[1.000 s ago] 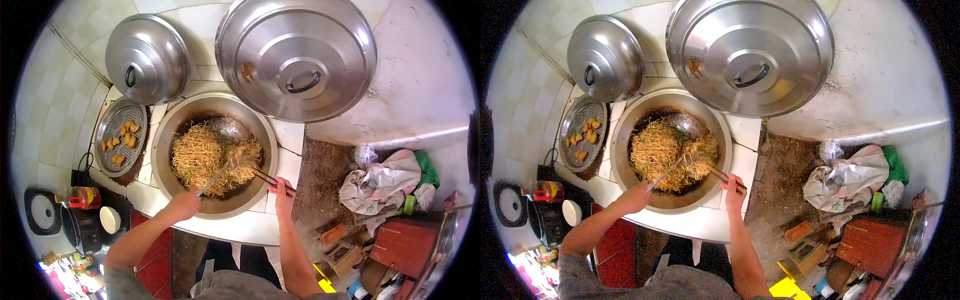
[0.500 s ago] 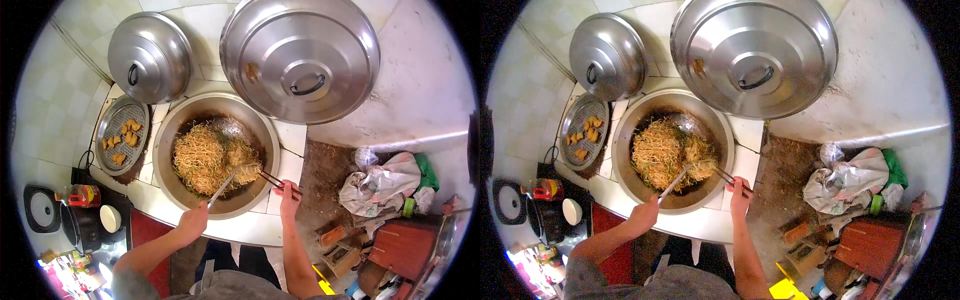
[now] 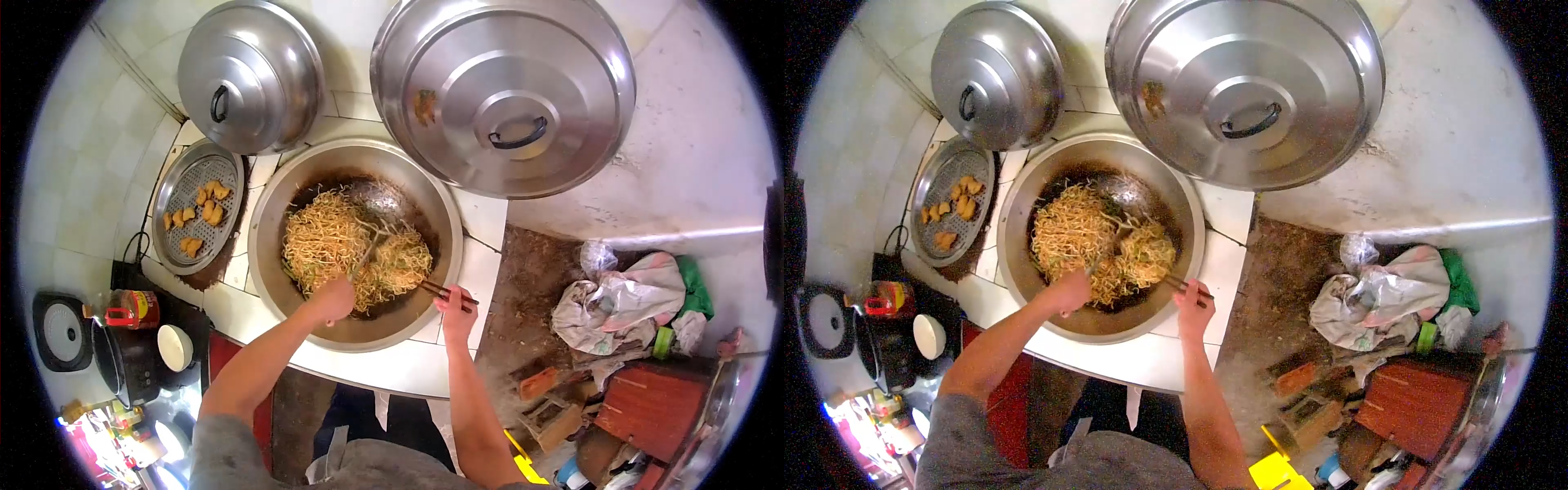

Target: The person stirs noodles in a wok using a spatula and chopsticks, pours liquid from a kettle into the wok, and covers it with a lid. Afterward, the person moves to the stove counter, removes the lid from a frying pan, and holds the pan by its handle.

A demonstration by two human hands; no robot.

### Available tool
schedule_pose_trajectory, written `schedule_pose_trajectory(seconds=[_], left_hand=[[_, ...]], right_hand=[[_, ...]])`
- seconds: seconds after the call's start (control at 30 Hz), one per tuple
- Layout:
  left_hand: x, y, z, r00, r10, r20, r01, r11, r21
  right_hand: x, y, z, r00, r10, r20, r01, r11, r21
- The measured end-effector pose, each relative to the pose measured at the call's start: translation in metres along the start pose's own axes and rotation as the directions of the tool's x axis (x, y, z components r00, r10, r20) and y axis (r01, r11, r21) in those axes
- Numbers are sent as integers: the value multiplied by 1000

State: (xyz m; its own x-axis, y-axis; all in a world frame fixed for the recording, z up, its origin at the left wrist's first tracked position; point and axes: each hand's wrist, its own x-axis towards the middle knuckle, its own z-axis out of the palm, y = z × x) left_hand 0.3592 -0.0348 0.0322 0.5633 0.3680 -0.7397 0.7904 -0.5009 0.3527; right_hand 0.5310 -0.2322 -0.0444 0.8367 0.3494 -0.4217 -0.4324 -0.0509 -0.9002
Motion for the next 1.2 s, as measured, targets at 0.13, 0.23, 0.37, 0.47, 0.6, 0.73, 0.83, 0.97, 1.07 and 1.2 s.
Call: schedule_pose_trajectory(seconds=[0.13,0.23,0.37,0.47,0.6,0.73,0.83,0.97,1.07,1.2], left_hand=[[-39,-1,-13,957,-124,262,259,770,-583],[-54,-25,-2,949,-54,311,280,595,-753],[-90,-18,-7,973,-125,193,230,515,-826],[-99,-3,5,962,-271,-33,180,721,-670],[-91,-1,69,958,-141,-249,54,944,-326],[-97,-5,74,927,-233,-294,108,916,-386],[-76,-14,80,911,-239,-335,128,938,-323],[-78,-8,89,962,-121,-245,40,950,-310],[-105,0,71,957,-266,-116,193,882,-431],[-89,-9,84,948,-229,-223,151,935,-322]], right_hand=[[18,30,26,999,-9,-34,12,997,80],[25,32,33,999,41,-7,-40,994,106],[30,9,39,990,-3,138,-18,988,155],[41,4,36,974,-34,225,34,999,7],[25,-35,15,988,-20,150,47,983,-177],[-8,-62,-9,987,-70,143,80,995,-66],[-15,-45,-19,985,-49,167,69,991,-116],[-30,-36,-13,987,-45,155,66,989,-135],[-36,-34,-11,986,-116,121,134,979,-150],[-19,-15,0,984,-157,81,167,976,-141]])
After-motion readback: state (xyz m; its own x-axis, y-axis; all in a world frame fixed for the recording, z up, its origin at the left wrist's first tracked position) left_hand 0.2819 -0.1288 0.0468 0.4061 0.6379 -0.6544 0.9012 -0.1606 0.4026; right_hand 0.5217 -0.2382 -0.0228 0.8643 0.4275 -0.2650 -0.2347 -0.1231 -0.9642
